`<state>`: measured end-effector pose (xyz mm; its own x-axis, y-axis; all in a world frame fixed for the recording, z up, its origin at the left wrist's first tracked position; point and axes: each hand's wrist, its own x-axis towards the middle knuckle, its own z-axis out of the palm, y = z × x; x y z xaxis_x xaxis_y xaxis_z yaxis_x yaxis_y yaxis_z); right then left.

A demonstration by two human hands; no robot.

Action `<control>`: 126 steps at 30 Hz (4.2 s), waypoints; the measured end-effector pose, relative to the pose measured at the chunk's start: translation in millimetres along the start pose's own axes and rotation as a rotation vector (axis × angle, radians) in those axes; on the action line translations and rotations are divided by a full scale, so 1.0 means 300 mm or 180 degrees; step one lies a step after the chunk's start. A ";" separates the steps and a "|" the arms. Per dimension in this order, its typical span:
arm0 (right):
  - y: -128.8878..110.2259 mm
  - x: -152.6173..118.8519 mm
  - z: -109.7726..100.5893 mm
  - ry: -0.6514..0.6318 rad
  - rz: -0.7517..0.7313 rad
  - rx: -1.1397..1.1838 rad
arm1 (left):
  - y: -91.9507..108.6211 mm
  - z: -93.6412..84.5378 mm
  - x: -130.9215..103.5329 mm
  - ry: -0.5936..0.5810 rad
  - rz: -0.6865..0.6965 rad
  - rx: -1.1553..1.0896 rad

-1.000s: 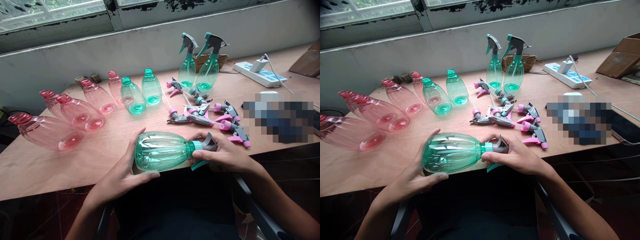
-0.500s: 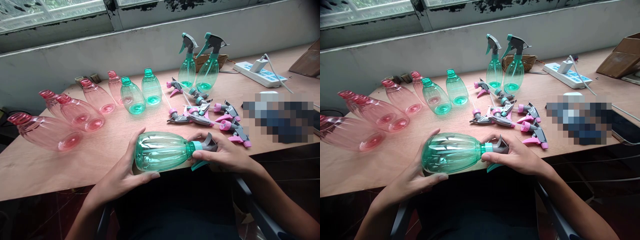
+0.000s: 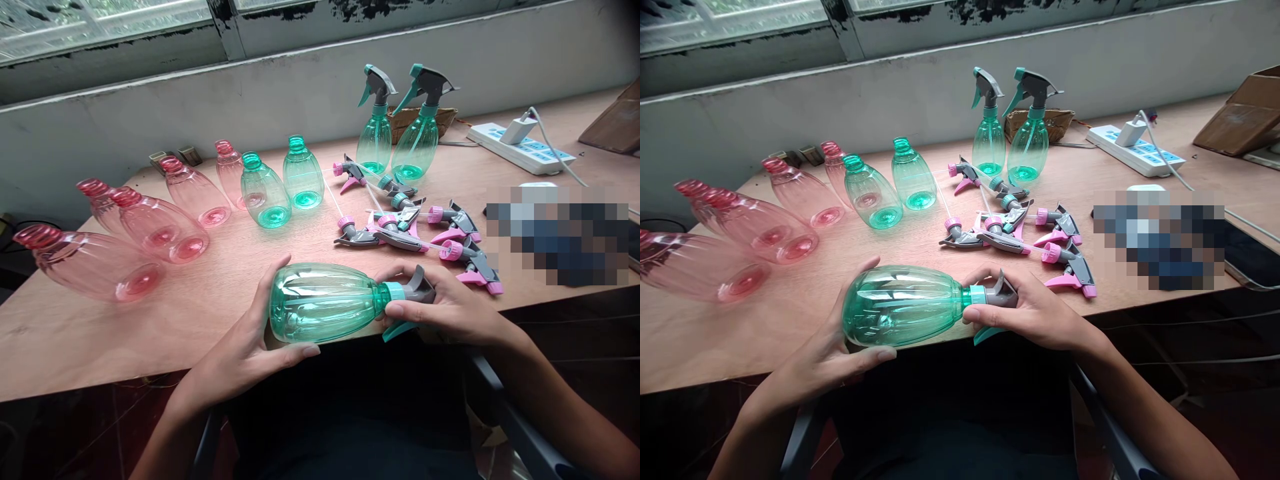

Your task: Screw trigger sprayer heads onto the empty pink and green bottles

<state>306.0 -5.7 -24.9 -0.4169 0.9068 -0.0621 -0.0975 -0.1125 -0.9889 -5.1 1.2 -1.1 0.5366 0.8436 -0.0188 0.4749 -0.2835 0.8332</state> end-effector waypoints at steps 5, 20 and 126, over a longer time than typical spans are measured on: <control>-0.001 0.002 0.002 0.0004 -0.0004 -0.0021 | 0.000 -0.001 -0.001 0.0006 -0.0003 -0.0006; 0.001 0.000 -0.002 0.0016 0.0021 -0.0114 | 0.000 -0.001 0.000 -0.0026 -0.0023 -0.0009; -0.015 0.000 -0.004 -0.0047 0.0011 -0.0244 | -0.008 -0.001 0.006 0.0111 -0.0070 -0.0009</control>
<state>307.5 -4.9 -20.6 -0.4303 0.9004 -0.0640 -0.0269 -0.0836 -0.9961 -5.6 3.6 -2.9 0.5013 0.8651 -0.0180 0.4844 -0.2634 0.8343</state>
